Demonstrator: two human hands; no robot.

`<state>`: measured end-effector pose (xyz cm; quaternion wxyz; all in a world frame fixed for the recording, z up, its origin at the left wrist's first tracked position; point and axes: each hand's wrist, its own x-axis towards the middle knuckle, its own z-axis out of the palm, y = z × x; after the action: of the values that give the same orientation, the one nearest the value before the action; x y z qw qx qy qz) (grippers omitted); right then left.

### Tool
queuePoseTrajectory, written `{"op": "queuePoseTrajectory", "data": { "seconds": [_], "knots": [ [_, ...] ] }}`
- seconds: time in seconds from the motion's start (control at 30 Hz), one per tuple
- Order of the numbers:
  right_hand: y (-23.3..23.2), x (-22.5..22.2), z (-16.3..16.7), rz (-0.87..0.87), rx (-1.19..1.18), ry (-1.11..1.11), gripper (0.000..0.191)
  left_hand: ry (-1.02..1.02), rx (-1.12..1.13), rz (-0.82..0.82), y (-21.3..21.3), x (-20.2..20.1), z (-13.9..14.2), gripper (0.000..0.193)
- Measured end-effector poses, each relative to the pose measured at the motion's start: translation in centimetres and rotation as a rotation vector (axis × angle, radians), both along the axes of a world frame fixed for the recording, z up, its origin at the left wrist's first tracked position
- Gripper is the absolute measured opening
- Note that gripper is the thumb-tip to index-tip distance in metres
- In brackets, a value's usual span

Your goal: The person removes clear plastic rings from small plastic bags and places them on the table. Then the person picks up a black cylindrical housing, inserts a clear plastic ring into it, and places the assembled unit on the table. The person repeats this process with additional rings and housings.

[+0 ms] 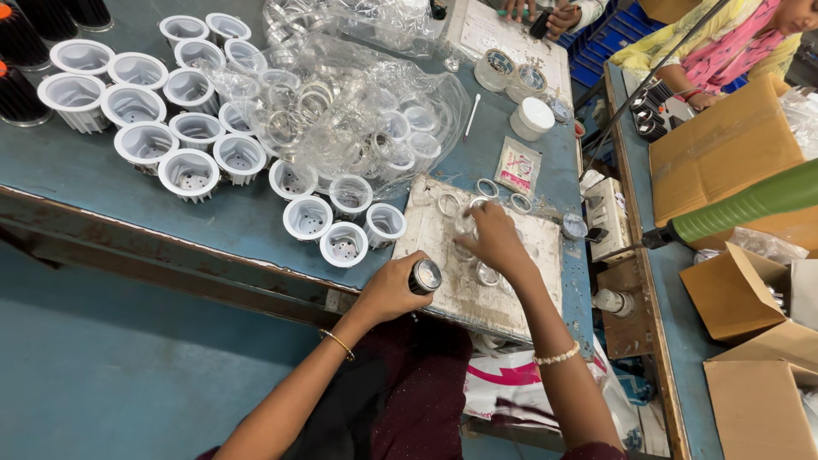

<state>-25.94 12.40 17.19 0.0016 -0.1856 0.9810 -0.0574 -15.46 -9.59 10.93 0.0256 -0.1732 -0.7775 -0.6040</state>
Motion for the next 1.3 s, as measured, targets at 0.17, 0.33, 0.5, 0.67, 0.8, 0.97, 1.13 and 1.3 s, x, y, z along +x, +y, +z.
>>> {"op": "queuePoseTrajectory", "data": {
  "seconds": [0.17, 0.33, 0.5, 0.67, 0.8, 0.97, 1.13, 1.3],
  "knots": [
    [0.8, 1.0, -1.5, 0.016, 0.18, -0.045, 0.067, 0.001, 0.007, -0.004, 0.0, 0.0, -0.1, 0.038],
    [0.6, 2.7, 0.8, 0.083, -0.1, -0.051, 0.056, -0.004, 0.001, 0.002, 0.0, 0.0, -0.1, 0.039],
    [-2.1, 6.6, 5.0, 0.208, -0.47, -0.38, 0.059, -0.043, -0.046, 0.035, 0.3, 0.0, -0.2, 0.043],
    [-5.1, 9.2, 6.9, 0.246, -0.305, -0.317, 0.058, -0.019, -0.06, 0.074, 0.6, 0.0, -0.8, 0.06],
    [-5.8, 9.0, 7.1, 0.283, -0.327, -0.34, 0.058, -0.02, -0.084, 0.079, 0.7, -0.1, -1.1, 0.06],
    [-5.8, 8.4, 6.4, 0.291, -0.274, -0.347, 0.061, -0.052, -0.106, 0.067, 0.5, 0.0, -1.1, 0.058],
    [-5.9, 8.4, 5.3, 0.128, -0.342, -0.347, 0.056, -0.016, -0.08, 0.066, 0.2, 0.1, -0.8, 0.046],
    [-6.9, 8.9, 4.4, -0.167, -0.206, -0.373, 0.053, -0.038, -0.089, 0.057, 0.2, 0.2, -0.8, 0.036]
  ]
}}
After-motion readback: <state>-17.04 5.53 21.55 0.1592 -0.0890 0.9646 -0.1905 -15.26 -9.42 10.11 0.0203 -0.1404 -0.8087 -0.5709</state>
